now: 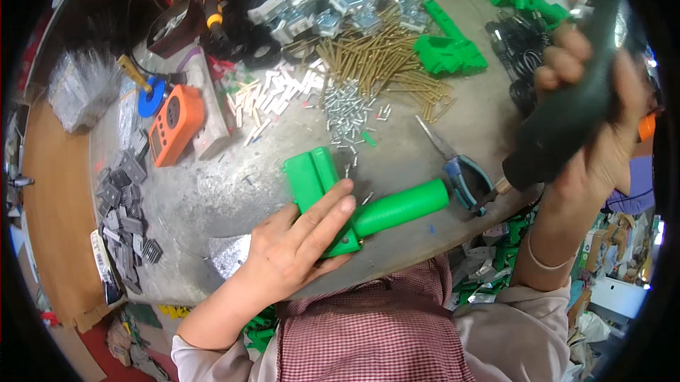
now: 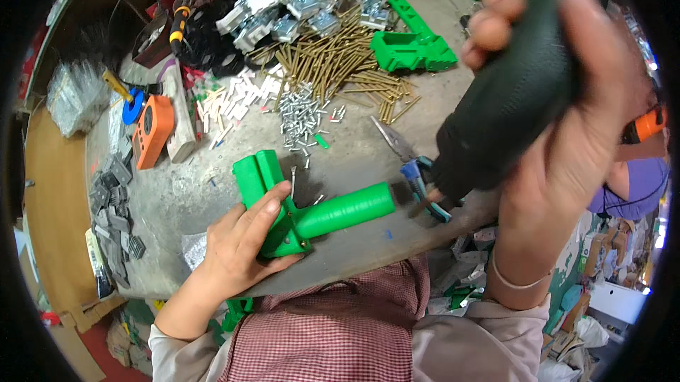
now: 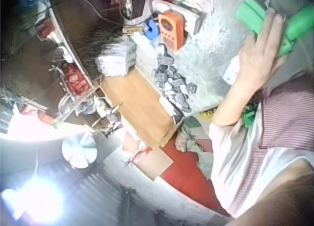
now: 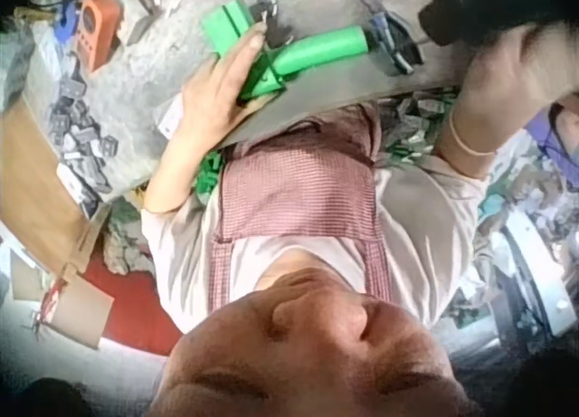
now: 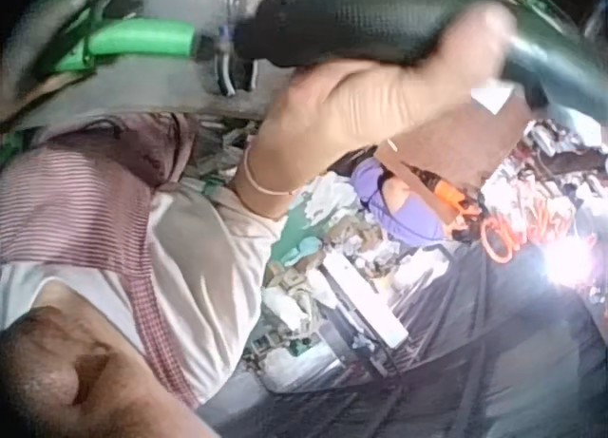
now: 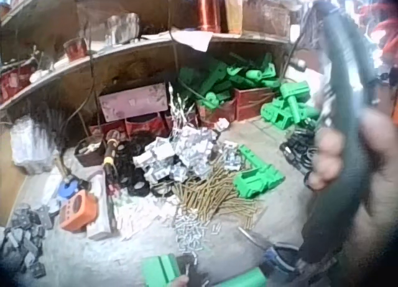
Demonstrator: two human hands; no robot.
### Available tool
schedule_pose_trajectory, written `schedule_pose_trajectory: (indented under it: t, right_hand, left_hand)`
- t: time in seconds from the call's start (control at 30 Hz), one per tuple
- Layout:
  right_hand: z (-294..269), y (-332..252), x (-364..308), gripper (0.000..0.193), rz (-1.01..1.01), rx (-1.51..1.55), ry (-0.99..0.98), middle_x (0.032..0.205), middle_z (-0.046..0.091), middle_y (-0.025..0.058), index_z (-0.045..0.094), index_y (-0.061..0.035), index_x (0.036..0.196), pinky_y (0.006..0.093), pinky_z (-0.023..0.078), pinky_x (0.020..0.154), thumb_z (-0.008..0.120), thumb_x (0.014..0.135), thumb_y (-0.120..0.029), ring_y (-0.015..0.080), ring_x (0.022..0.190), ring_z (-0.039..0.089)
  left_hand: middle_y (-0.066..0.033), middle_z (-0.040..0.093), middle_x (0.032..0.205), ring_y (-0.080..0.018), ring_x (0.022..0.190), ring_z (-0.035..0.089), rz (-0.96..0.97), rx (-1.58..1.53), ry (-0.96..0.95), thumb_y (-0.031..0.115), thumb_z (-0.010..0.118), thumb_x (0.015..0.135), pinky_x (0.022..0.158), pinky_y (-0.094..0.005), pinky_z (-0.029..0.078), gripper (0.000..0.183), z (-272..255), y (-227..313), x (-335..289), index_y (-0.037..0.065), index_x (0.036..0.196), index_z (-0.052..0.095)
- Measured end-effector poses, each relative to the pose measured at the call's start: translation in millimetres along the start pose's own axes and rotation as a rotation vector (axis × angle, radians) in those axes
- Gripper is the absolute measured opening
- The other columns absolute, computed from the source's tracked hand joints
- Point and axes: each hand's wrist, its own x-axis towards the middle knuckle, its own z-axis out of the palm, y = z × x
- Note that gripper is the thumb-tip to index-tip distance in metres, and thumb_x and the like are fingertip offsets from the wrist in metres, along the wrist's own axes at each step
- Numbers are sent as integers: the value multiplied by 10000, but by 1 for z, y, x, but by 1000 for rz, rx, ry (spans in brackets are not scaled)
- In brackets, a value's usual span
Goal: Soldering internal wiring and assembling the plastic housing of a handheld electronic tool.
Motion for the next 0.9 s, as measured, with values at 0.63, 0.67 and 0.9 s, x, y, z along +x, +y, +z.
schedule_pose_trajectory:
  t: [0.63, 0.67, 0.9]
  right_hand:
    - [-7, 95, -51, 452, 62, 419, 435, 766, 480, -13, 508, -52, 1093, 365, 426, 794, 515, 921, -470, 128, 706, 468]
    - [-7, 97, -52, 451, 69, 417, 434, 768, 480, -14, 508, -55, 1088, 364, 427, 795, 519, 917, -472, 127, 706, 468]
    - [-15, 108, -55, 441, 96, 439, 464, 778, 470, -13, 502, -52, 1096, 341, 437, 812, 554, 905, -446, 129, 731, 476]
  left_hand:
    - [-137, 594, 1360, -178, 569, 523, 12, -46, 46, 181, 868, 545, 514, -266, 502, 1013, 10, -6, -1, 51, 1441, 413]
    - [-137, 594, 1360, -178, 569, 523, 10, -43, 47, 181, 868, 545, 514, -266, 502, 1013, 10, -6, -1, 51, 1441, 413]
    - [-182, 565, 1375, -278, 790, 624, -84, -71, 53, 299, 873, 600, 659, -330, 541, 990, 0, 1, -3, 54, 1439, 410]
